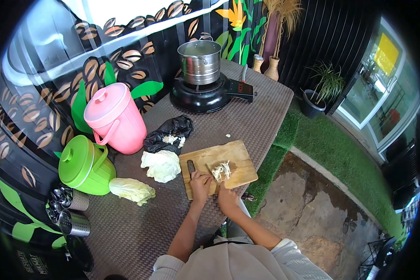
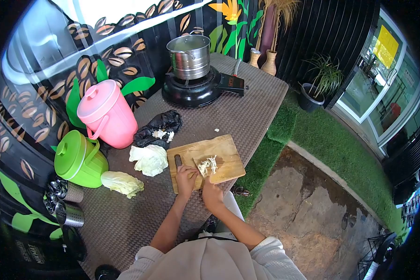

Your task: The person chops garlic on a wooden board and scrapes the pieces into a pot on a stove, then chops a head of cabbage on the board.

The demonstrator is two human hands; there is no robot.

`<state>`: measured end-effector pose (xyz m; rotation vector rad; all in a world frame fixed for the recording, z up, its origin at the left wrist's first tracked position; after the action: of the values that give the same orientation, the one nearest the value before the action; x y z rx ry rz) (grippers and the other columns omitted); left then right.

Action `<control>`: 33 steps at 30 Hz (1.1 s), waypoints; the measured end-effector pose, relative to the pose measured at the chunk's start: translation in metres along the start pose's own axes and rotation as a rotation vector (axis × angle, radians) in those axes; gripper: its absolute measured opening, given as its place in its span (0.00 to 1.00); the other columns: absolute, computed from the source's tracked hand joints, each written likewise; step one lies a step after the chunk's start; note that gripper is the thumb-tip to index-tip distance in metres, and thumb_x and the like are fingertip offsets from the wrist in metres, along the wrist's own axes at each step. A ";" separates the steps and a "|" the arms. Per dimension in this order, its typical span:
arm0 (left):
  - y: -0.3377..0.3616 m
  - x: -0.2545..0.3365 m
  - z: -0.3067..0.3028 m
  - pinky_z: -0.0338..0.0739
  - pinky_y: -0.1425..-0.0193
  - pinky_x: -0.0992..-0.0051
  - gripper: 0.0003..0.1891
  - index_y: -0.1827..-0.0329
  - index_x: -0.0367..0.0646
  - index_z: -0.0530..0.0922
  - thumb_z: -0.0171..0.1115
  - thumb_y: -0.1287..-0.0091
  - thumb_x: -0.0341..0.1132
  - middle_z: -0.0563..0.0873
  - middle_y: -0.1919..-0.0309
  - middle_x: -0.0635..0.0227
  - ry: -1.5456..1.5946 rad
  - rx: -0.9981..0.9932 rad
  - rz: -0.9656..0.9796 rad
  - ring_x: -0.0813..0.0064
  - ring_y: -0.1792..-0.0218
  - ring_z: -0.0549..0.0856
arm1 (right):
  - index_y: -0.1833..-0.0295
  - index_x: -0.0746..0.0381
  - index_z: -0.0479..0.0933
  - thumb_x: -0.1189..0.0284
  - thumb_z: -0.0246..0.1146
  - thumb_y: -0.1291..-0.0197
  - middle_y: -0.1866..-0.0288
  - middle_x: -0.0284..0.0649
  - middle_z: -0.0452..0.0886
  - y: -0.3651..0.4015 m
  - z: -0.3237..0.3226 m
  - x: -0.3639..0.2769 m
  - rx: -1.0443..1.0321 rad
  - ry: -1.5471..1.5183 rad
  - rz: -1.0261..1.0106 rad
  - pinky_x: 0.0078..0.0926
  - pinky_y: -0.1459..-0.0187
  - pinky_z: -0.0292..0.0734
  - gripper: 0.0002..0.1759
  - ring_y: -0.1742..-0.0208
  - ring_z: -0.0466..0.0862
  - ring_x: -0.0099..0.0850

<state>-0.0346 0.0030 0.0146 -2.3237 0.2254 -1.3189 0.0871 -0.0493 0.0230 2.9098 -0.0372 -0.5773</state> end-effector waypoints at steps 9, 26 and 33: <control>0.002 0.009 0.000 0.76 0.47 0.64 0.04 0.71 0.36 0.86 0.71 0.50 0.25 0.86 0.67 0.59 -0.009 -0.008 0.059 0.59 0.56 0.80 | 0.46 0.69 0.65 0.74 0.51 0.36 0.67 0.54 0.84 -0.031 -0.012 0.006 0.009 0.027 -0.100 0.42 0.66 0.84 0.14 0.63 0.87 0.51; 0.000 0.003 0.000 0.76 0.52 0.65 0.04 0.71 0.37 0.85 0.71 0.49 0.25 0.85 0.68 0.60 0.006 -0.047 0.046 0.60 0.57 0.81 | 0.43 0.69 0.64 0.74 0.51 0.35 0.66 0.57 0.83 -0.033 -0.011 0.007 -0.051 0.005 -0.130 0.47 0.62 0.83 0.17 0.62 0.86 0.54; -0.002 -0.003 0.000 0.77 0.53 0.66 0.05 0.71 0.37 0.85 0.71 0.50 0.24 0.84 0.68 0.60 0.021 -0.017 0.068 0.60 0.60 0.82 | 0.45 0.70 0.65 0.74 0.52 0.36 0.71 0.51 0.84 -0.010 0.012 0.001 0.118 0.040 -0.031 0.41 0.67 0.84 0.17 0.68 0.87 0.51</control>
<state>-0.0362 0.0060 0.0131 -2.2962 0.3212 -1.3137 0.0836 -0.0418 0.0098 3.0401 -0.0208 -0.5399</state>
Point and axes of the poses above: each hand's wrist, its own y-axis away from the middle knuckle, its own z-axis out of the palm, x = y × z, the point moved 4 cm from there along -y, towards the middle knuckle
